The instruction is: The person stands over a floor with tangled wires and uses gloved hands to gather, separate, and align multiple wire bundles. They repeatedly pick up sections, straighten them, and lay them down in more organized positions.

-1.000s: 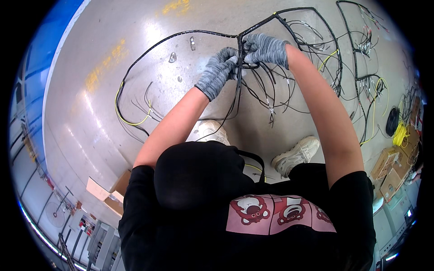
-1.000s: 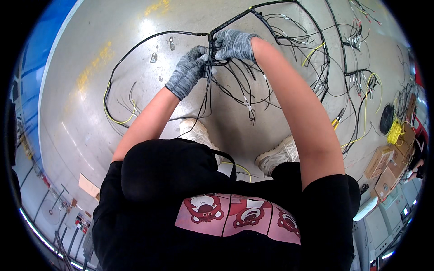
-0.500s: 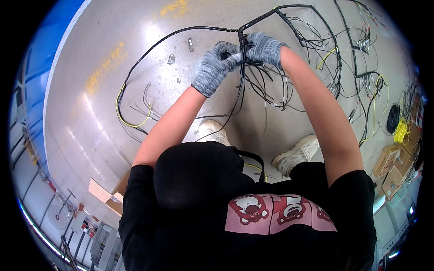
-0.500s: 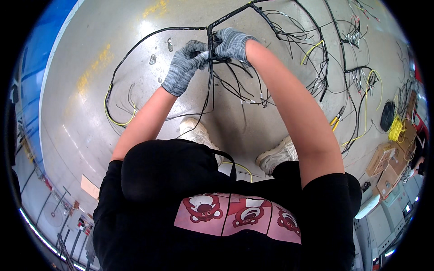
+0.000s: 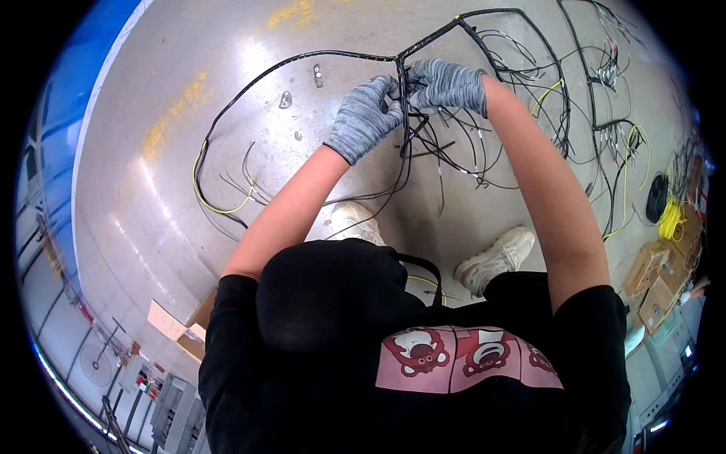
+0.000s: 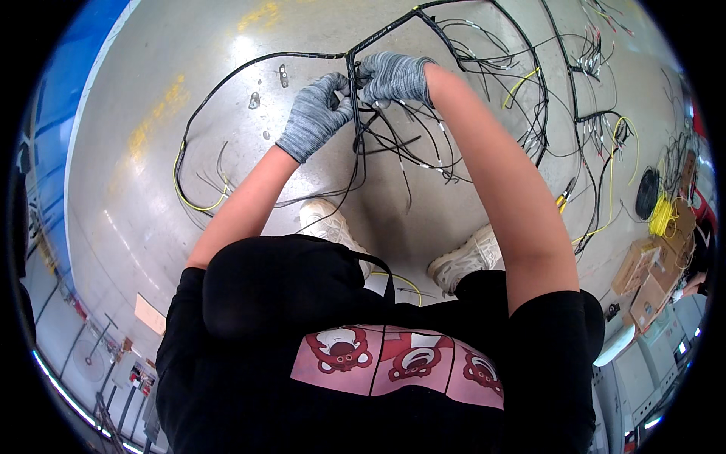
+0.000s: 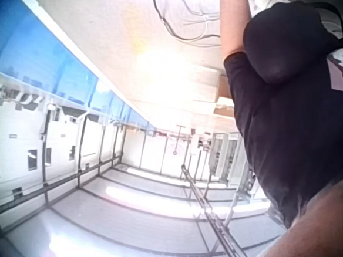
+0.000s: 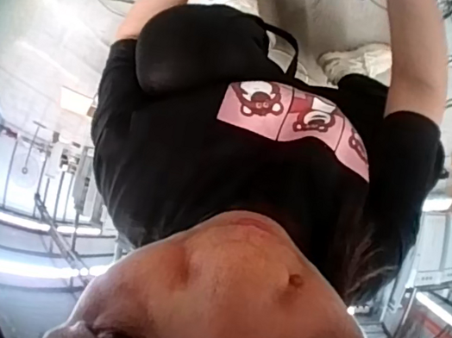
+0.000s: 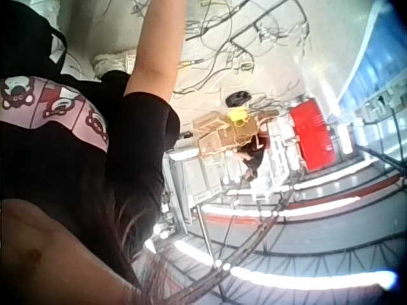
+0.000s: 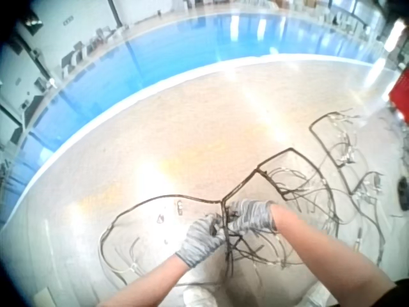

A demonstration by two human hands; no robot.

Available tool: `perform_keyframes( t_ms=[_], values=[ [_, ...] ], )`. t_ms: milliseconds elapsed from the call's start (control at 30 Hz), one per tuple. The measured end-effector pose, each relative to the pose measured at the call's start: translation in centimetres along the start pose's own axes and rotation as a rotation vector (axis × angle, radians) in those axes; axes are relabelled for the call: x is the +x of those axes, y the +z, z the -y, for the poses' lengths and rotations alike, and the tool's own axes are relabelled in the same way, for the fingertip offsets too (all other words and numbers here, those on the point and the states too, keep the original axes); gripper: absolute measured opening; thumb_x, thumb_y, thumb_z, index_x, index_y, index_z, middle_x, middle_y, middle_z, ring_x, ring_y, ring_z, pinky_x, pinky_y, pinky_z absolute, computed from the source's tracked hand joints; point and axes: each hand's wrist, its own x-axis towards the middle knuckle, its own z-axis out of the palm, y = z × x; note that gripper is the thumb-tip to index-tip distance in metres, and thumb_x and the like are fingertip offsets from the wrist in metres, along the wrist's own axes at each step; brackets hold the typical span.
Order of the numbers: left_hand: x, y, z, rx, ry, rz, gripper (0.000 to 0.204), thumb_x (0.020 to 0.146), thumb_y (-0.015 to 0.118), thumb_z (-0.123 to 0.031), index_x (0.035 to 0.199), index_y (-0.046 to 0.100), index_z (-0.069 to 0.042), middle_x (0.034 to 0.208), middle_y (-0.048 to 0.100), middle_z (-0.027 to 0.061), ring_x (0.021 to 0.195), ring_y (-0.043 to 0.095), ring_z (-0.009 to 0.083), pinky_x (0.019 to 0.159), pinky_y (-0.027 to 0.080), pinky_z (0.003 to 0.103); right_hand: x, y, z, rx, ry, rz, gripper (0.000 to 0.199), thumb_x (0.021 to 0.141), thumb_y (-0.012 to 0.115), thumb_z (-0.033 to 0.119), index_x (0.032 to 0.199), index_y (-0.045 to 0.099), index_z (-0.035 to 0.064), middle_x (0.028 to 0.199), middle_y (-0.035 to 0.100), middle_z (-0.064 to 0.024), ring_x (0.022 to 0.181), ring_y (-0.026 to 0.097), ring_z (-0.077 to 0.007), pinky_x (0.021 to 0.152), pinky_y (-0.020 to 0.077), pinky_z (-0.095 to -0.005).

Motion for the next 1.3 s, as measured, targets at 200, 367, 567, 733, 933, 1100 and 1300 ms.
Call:
perform_keyframes(
  t_ms=[200,367,567,733,933,1100,1300],
  values=[
    [0.5,-1.5,0.4,0.313,0.132,0.098,0.017,0.08,0.053,-0.016,0.094,0.056,-0.007,0.083,0.06,0.0141,0.071,0.059,0.0285,0.065,0.048,0.038,0.0,0.2,-1.5,0.129,-0.16,-0.011,0.04,0.07,0.07,0.011,0.104,0.056,-0.0037,0.089,0.061,-0.0091,0.081,0.057,-0.017,0.076,0.0465,-0.0285],
    [0.0,-3.2,4.0,0.455,0.169,0.187,0.015,0.08,0.049,-0.016,0.088,0.058,-0.008,0.084,0.06,0.0124,0.08,0.058,0.0296,0.074,0.046,0.039,-1.0,0.1,-0.3,0.114,-0.138,-0.024,0.019,0.073,0.066,0.015,0.084,0.06,0.001,0.072,0.055,-0.0022,0.069,0.048,-0.012,0.065,0.042,-0.0259],
    [-1.3,-5.6,9.5,0.855,-0.087,0.236,0.017,0.075,0.054,-0.019,0.087,0.063,-0.011,0.09,0.06,0.0106,0.087,0.056,0.0294,0.078,0.045,0.041,-0.2,-0.1,-0.7,0.076,-0.061,0.011,0.018,0.071,0.066,0.013,0.084,0.061,0.0012,0.072,0.056,-0.0016,0.069,0.049,-0.0116,0.067,0.0426,-0.0263],
    [-3.3,-8.6,9.6,0.769,-0.214,0.291,0.052,0.068,0.066,-0.024,0.118,0.053,-0.017,0.119,0.051,0.0148,0.115,0.043,0.033,0.096,0.035,0.041,-0.6,-0.4,-0.9,0.152,-0.03,-0.092,0.024,0.072,0.065,0.012,0.091,0.061,-0.0019,0.076,0.058,-0.002,0.068,0.052,-0.0124,0.067,0.0448,-0.0265],
    [-0.8,-3.6,1.1,-0.53,-0.13,0.368,0.063,0.071,0.056,-0.015,0.13,0.038,-0.004,0.129,0.043,0.0142,0.122,0.038,0.0264,0.104,0.026,0.035,-0.5,0.3,-0.4,0.236,0.019,-0.019,0.03,0.076,0.064,0.013,0.101,0.059,-0.0028,0.075,0.057,-0.0026,0.064,0.051,-0.0105,0.059,0.0446,-0.0245],
    [0.4,-4.8,4.8,-1.298,0.057,0.09,0.056,0.079,0.056,-0.024,0.126,0.04,0.003,0.128,0.044,0.017,0.12,0.04,0.03,0.106,0.025,0.035,-1.1,0.5,-0.2,0.12,0.044,-0.087,0.032,0.077,0.063,0.016,0.103,0.057,-0.0013,0.082,0.057,-0.0002,0.069,0.05,-0.0089,0.058,0.0443,-0.0233],
    [0.3,-0.6,1.3,-0.77,-0.268,0.01,0.03,0.084,0.057,-0.019,0.108,0.048,-0.005,0.099,0.055,0.0061,0.085,0.053,0.0122,0.075,0.044,0.022,-1.1,1.2,-0.2,0.231,-0.013,-0.115,0.028,0.076,0.066,0.016,0.097,0.059,-0.0004,0.076,0.056,-0.0021,0.06,0.05,-0.0103,0.055,0.0459,-0.0241]
  ],
)
